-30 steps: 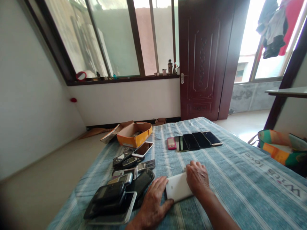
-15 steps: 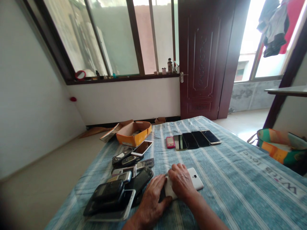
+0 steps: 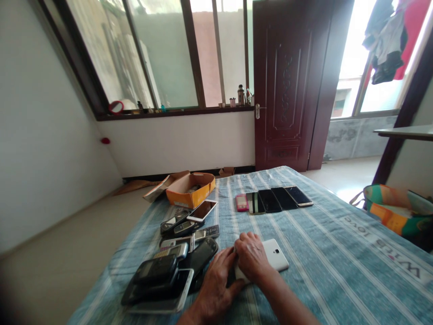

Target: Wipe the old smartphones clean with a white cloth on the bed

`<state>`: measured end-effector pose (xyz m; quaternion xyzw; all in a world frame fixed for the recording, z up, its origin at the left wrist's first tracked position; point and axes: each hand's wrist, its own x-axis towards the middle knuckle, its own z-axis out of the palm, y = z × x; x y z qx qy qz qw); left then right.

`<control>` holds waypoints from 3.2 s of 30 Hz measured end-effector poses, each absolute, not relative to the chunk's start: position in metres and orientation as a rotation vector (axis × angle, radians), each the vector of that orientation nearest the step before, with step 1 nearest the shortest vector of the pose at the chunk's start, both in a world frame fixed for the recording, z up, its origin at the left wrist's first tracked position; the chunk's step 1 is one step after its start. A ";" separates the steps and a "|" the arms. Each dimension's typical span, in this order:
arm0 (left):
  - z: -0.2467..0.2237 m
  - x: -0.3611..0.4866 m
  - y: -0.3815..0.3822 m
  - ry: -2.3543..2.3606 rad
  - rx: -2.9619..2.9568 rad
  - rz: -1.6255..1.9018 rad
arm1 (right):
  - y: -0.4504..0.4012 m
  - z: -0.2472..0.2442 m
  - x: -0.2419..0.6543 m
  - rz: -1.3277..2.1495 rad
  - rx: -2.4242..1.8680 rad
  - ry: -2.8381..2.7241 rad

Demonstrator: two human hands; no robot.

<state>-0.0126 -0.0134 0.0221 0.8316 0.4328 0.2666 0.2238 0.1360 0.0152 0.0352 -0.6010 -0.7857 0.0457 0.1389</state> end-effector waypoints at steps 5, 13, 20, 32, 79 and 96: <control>0.022 -0.013 -0.015 1.206 2.271 0.761 | 0.019 0.042 0.127 0.224 -1.722 -2.249; 0.019 -0.014 -0.013 1.181 2.280 0.793 | 0.021 0.042 0.129 0.256 -1.639 -2.294; 0.023 -0.014 -0.014 1.129 2.290 0.802 | 0.016 0.046 0.128 0.176 -1.674 -2.357; 0.021 -0.013 -0.014 1.122 2.339 0.845 | 0.014 0.045 0.129 0.084 -1.679 -2.338; 0.022 -0.010 -0.019 1.242 2.309 0.741 | 0.014 0.052 0.139 0.064 -1.827 -2.355; 0.012 -0.014 -0.016 1.371 2.316 0.582 | 0.011 0.057 0.141 0.024 -1.885 -2.369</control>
